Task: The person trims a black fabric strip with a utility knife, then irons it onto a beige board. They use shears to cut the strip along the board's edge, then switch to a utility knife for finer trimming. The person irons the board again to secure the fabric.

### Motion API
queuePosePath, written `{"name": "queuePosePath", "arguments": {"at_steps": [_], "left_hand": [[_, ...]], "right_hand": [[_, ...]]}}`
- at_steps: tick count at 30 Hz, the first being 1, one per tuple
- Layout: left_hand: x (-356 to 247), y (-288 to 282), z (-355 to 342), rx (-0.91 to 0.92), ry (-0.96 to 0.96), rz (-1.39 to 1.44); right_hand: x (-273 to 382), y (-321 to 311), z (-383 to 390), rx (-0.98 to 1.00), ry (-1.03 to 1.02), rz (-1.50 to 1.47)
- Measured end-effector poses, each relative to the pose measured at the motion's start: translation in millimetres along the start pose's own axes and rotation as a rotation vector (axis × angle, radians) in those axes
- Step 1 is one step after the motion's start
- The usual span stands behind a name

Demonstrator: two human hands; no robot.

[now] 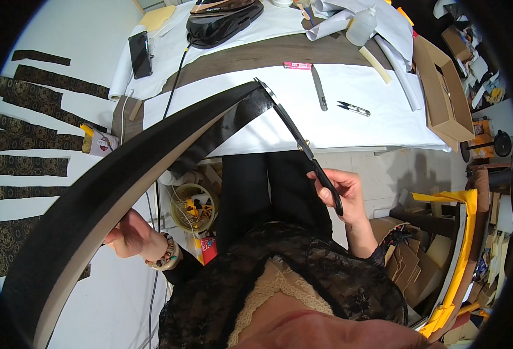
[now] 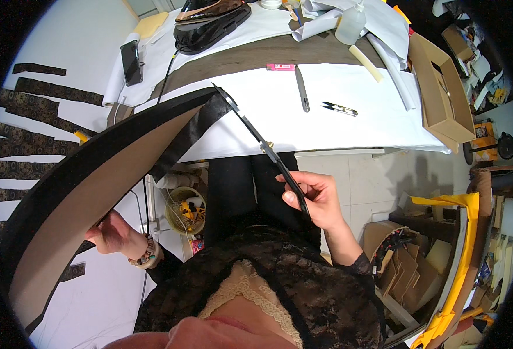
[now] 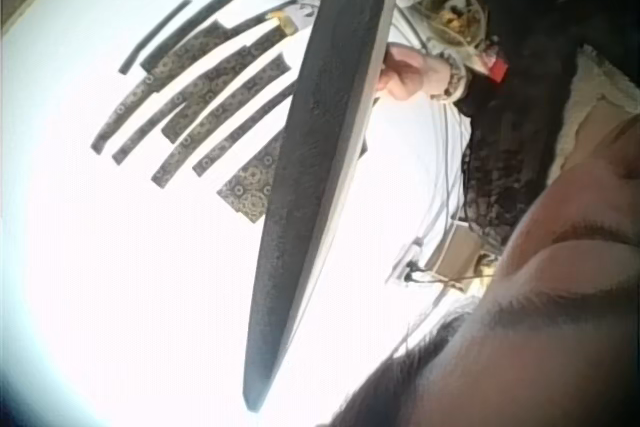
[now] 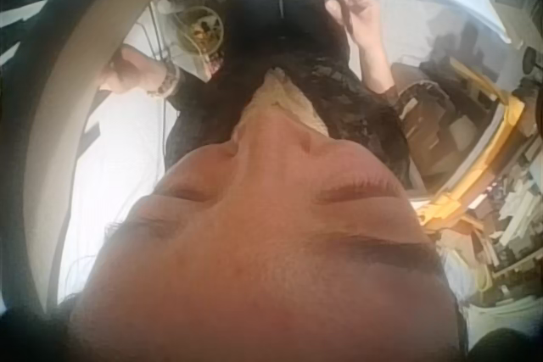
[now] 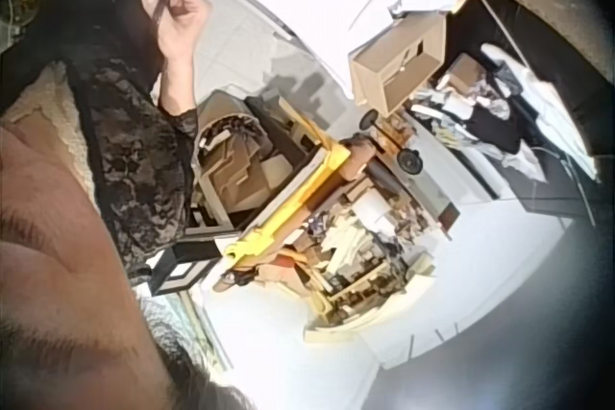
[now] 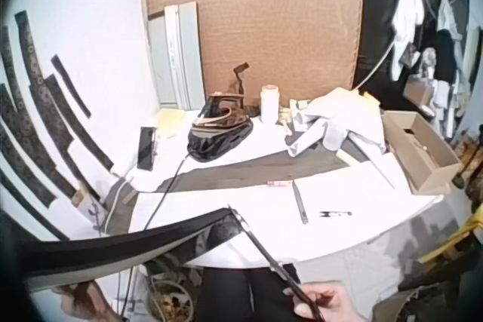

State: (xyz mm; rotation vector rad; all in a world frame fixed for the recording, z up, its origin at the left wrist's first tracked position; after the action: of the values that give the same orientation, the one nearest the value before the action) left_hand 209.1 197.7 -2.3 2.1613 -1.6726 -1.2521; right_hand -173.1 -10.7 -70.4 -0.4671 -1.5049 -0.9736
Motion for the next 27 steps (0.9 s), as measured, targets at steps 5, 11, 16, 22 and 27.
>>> {"name": "queuePosePath", "arguments": {"at_steps": [5,11,16,22,27], "left_hand": [[-1.8,-9.7,3.1,-0.072,0.005,-0.024],[-4.0,-6.4,3.1,-0.126,0.018,-0.054],[-3.8,-7.1,3.8,-0.170,0.007,-0.044],[-5.3,-11.6,5.4,-0.128,0.012,-0.029],[-4.6,-13.0,4.0,-0.081,-0.002,0.041]], "right_hand": [[0.8,0.3,0.8,0.002,-0.003,0.004],[-0.9,-0.3,2.2,-0.001,0.003,0.018],[-0.9,1.4,3.1,-0.015,0.015,0.011],[-1.7,2.9,4.5,-0.017,0.010,0.018],[-4.2,3.7,5.4,-0.019,0.011,0.020]]}}
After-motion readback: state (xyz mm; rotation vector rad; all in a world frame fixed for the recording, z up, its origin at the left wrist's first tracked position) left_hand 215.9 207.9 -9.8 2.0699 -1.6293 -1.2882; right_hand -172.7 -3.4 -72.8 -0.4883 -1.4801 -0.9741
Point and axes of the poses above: each hand's wrist, its own z-axis away from the middle knuckle, its own y-axis out of the palm, x = y × z, the point moved 7 cm from there along -z, towards the middle knuckle, and after that the axes turned 1 degree about y, right-handed, at the moved point
